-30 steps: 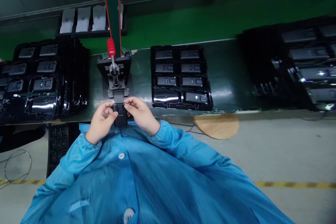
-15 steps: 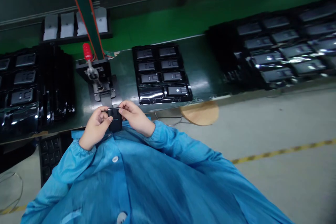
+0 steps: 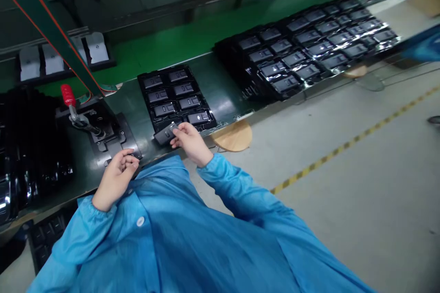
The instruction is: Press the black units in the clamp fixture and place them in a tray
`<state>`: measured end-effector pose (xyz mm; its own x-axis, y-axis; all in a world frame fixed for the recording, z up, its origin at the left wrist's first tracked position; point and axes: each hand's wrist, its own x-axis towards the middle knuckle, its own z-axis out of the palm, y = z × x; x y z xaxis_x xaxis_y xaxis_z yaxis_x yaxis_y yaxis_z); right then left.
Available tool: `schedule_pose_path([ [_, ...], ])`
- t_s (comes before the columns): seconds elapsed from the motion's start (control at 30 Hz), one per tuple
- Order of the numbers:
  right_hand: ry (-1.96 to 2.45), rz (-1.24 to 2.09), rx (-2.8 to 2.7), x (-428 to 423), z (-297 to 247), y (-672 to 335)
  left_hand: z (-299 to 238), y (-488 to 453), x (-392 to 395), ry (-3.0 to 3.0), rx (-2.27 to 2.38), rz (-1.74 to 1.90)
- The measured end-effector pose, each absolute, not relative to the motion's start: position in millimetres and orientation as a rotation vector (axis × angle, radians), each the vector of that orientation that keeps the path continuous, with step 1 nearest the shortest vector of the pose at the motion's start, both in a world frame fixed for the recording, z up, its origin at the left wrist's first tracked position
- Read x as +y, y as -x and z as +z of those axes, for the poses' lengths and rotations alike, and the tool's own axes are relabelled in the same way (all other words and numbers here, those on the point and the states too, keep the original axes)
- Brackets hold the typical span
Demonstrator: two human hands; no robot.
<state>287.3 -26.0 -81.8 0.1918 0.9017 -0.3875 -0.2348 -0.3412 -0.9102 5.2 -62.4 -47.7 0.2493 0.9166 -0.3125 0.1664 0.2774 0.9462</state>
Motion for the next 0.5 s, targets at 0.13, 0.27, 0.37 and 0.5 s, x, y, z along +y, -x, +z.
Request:
schedule_pose_path([
  [0.13,1.546,1.258,-0.629,-0.9,-93.0,-307.2,-46.9,2.9,-66.1,-1.172,1.277,0.723],
  [0.27,1.708,1.236,-0.734,7.3,-100.9,-312.4,-48.1,10.1,-74.1,-1.146,1.335,0.734],
  [0.37,1.836,1.197,-0.924,3.2,-99.0,-317.1,-51.6,17.9,-81.7,-1.138,1.371,0.732],
  [0.5,1.963,0.995,-1.247,-5.8,-84.0,-327.4,-56.2,29.3,-92.2,-1.130,1.401,0.732],
])
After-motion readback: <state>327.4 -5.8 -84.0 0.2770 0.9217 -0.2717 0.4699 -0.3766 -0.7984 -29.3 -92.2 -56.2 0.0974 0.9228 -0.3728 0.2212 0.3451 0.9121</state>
